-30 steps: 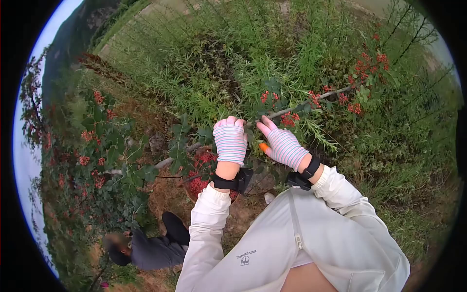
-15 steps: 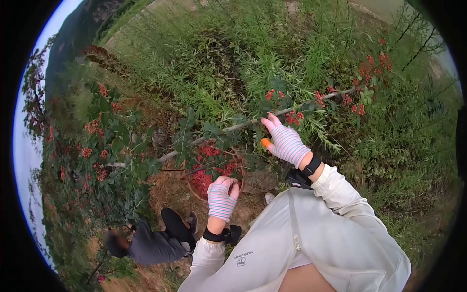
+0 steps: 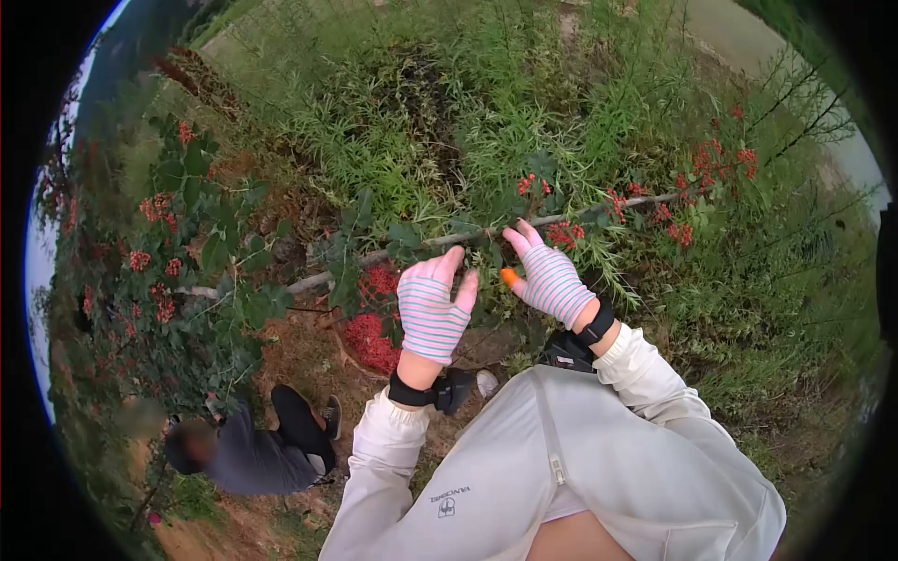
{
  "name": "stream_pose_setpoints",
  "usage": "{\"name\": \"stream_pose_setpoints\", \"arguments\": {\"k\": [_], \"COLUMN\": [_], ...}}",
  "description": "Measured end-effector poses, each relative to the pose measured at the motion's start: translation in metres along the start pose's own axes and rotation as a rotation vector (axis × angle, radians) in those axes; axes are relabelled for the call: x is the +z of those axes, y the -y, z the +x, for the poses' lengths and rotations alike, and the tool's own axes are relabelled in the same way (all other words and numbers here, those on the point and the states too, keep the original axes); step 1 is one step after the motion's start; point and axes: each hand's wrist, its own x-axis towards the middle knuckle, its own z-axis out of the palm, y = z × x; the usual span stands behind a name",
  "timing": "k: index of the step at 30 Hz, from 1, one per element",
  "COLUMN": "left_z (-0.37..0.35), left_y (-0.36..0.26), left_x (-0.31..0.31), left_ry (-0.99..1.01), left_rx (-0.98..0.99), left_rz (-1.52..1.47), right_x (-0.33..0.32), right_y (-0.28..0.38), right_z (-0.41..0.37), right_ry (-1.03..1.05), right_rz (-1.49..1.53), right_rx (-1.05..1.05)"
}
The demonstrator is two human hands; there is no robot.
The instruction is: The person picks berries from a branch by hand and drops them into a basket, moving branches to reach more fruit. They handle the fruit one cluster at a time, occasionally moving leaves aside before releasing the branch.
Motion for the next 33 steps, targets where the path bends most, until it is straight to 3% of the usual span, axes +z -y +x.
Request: {"name": "stream_pose_setpoints", "arguments": {"k": [2, 5, 6, 8, 9, 11, 12, 13, 15, 17, 18, 19, 22, 25, 29, 31, 33], "left_z": [0.044, 0.076, 0.079, 0.083, 0.077, 0.061, 0.057, 0.059, 0.059, 0.062, 0.061, 0.058, 0.048, 0.042, 0.033, 0.03, 0.03], "left_y": [-0.003, 0.007, 0.008, 0.005, 0.006, 0.011, 0.012, 0.007, 0.002, -0.002, -0.004, -0.005, -0.007, -0.01, -0.012, -0.013, -0.012], "left_x": [0.028, 0.058, 0.059, 0.049, 0.051, 0.058, 0.06, 0.057, 0.055, 0.053, 0.054, 0.056, 0.067, 0.072, 0.075, 0.076, 0.073], "left_ry": [0.006, 0.429, 0.419, 0.643, 0.647, 0.283, 0.317, 0.472, 0.481, 0.473, 0.477, 0.477, 0.327, 0.356, 0.3, 0.301, 0.296], "left_rx": [0.095, -0.068, -0.063, -0.1, -0.094, 0.215, 0.226, 0.155, 0.184, 0.201, 0.223, 0.202, 0.287, 0.256, 0.197, 0.178, 0.17], "left_rz": [0.079, 0.001, -0.003, -0.008, -0.009, 0.102, 0.142, 0.172, 0.224, 0.252, 0.275, 0.266, 0.34, 0.412, 0.406, 0.392, 0.354], "right_x": [-0.003, 0.001, 0.003, -0.003, -0.005, -0.015, -0.018, -0.022, -0.029, -0.042, -0.062, -0.081, -0.113, -0.118, -0.099, -0.101, -0.095], "right_y": [0.003, -0.005, -0.009, -0.013, -0.013, -0.011, -0.013, -0.015, -0.02, -0.022, -0.023, -0.025, -0.05, -0.062, -0.064, -0.055, -0.07], "right_z": [0.0, 0.0, 0.001, 0.002, 0.001, 0.0, -0.001, -0.002, -0.001, -0.002, -0.001, 0.005, 0.045, 0.091, 0.119, 0.122, 0.124], "right_ry": [0.034, 0.003, -0.043, -0.001, 0.044, 0.058, 0.117, 0.181, 0.163, -0.018, 0.022, -0.065, -0.219, 0.085, 0.316, 0.552, 0.526], "right_rz": [0.013, 0.031, 0.032, 0.062, 0.098, 0.095, 0.099, 0.102, 0.115, 0.084, 0.111, 0.261, 0.097, 0.055, 0.19, 0.007, -0.04], "right_rx": [0.027, -0.014, -0.044, -0.053, -0.06, -0.025, -0.044, -0.064, -0.072, -0.268, -0.172, -0.223, -0.16, -0.068, -0.103, -0.052, -0.166]}}
